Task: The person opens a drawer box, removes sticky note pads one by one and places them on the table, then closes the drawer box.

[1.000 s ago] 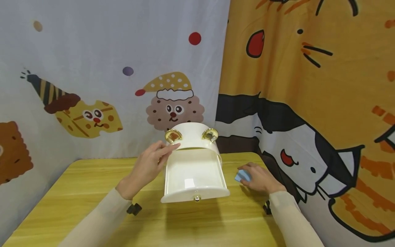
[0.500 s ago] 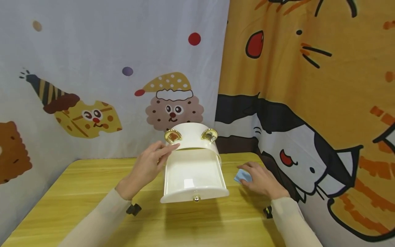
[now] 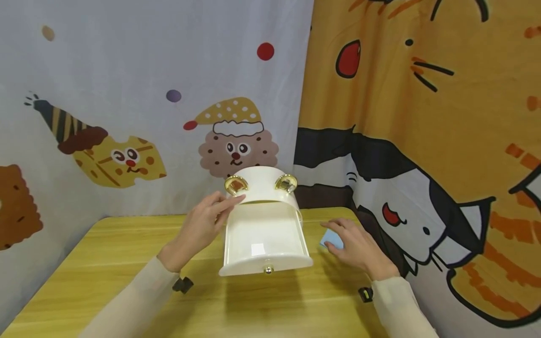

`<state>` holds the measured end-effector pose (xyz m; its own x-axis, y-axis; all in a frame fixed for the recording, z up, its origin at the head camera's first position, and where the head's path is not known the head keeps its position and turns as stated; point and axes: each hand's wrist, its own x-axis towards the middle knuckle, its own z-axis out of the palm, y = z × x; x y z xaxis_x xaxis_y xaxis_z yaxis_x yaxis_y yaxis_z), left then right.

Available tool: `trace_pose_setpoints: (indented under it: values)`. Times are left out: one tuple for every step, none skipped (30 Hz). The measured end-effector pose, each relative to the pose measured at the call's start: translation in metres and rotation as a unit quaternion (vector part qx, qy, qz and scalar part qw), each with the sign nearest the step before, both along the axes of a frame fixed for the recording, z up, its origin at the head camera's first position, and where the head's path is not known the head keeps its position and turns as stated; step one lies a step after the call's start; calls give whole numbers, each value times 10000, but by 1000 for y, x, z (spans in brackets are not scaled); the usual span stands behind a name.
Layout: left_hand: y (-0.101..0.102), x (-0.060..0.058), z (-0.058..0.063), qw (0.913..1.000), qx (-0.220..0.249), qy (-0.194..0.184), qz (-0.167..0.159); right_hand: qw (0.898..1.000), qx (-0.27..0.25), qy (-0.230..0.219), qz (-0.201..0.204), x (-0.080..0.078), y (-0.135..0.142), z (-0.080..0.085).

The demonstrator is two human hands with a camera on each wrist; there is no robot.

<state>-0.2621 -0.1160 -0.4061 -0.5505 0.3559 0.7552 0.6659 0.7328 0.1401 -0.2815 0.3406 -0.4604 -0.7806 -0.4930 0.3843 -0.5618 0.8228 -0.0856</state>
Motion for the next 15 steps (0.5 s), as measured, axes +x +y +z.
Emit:
trace_pose_setpoints:
  values:
    - [0,0,0,10000,12,30,-9,10000,-30,11,8,1,-1,1]
    - [0,0,0,10000,16,54,-12,10000,-55,40,18,3,-2,1]
    - [0,0,0,10000,22,64,-14,9999,-77,81,27,4,-3,2]
    - [0,0,0,10000,28,69,-17,9998,-110,133,60,6,-5,3]
    - [0,0,0,10000,30,63,-14,9997,-141,193,92,7,-6,4]
    - [0,0,0,10000,30,51,-13,9994,-168,256,128,8,-7,5]
    - [0,0,0,10000,30,27,-10,9991,-202,330,170,10,-9,6]
    - [0,0,0,10000,23,-4,-5,9986,-227,416,214,12,-10,7]
    - [0,1,0,10000,25,-28,-1,9981,-251,500,259,13,-11,8]
    - [0,1,0,10000,23,-49,1,9974,-281,579,308,15,-13,9]
    - [0,1,0,10000,22,-68,9,9967,-306,660,355,16,-14,10]
    - [0,1,0,10000,22,-75,18,9959,-327,738,405,18,-15,11]
    - [0,1,0,10000,21,-84,30,9951,-353,809,447,19,-16,12]
    - [1,1,0,10000,19,-86,38,9943,-380,869,490,21,-18,13]
    - [1,1,0,9999,23,-94,45,9935,-408,917,531,22,-19,14]
